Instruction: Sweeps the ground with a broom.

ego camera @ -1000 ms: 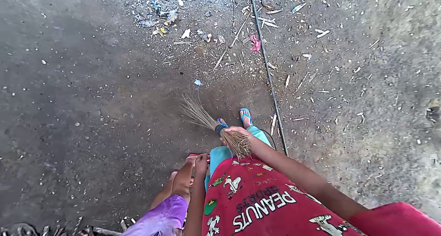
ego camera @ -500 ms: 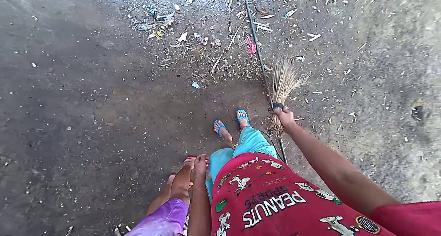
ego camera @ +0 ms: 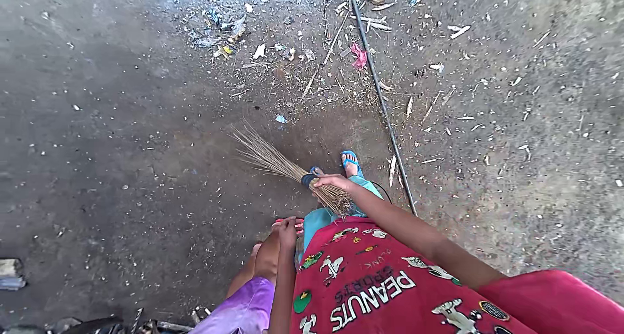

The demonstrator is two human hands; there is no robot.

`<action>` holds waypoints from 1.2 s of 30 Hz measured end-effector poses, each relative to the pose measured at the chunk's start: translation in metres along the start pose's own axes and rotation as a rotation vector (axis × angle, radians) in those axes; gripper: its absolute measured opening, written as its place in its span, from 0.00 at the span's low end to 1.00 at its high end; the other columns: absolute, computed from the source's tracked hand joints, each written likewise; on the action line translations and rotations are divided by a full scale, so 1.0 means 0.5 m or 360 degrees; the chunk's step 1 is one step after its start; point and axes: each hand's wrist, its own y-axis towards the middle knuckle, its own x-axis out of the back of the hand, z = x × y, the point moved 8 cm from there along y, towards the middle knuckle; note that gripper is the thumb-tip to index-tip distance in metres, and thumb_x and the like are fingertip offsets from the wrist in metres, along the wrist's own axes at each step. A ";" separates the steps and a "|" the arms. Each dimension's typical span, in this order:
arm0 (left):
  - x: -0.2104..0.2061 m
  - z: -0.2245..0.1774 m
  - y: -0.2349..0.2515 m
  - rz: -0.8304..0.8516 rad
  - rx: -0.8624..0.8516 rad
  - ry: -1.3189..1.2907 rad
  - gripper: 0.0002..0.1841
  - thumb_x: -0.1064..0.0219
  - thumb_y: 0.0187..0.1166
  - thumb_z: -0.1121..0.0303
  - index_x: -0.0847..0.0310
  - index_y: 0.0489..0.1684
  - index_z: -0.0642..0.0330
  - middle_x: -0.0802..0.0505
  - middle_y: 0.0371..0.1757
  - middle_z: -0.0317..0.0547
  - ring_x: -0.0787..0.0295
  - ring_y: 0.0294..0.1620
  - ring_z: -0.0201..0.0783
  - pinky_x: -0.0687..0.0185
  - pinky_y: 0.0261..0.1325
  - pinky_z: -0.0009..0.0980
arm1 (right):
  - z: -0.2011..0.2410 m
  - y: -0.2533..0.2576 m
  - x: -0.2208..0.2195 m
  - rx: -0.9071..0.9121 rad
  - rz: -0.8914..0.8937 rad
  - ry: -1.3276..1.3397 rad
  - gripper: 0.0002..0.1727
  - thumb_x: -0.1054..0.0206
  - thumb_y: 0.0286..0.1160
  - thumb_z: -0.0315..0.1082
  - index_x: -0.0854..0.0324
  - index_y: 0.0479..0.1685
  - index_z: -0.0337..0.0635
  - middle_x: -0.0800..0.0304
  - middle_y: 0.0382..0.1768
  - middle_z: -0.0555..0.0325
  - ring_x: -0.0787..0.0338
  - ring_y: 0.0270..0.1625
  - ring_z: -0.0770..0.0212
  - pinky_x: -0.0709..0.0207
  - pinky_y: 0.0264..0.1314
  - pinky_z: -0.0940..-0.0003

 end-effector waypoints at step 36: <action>-0.076 -0.229 -0.006 0.0013 0.0005 0.0409 0.21 0.53 0.96 0.62 0.25 0.71 0.70 0.09 0.55 0.58 0.10 0.45 0.44 0.16 0.46 0.42 | 0.147 -0.009 0.228 0.0182 -0.0019 0.0268 0.14 0.44 0.86 0.39 0.19 0.56 0.42 0.10 0.40 0.59 0.12 0.38 0.69 0.16 0.43 0.72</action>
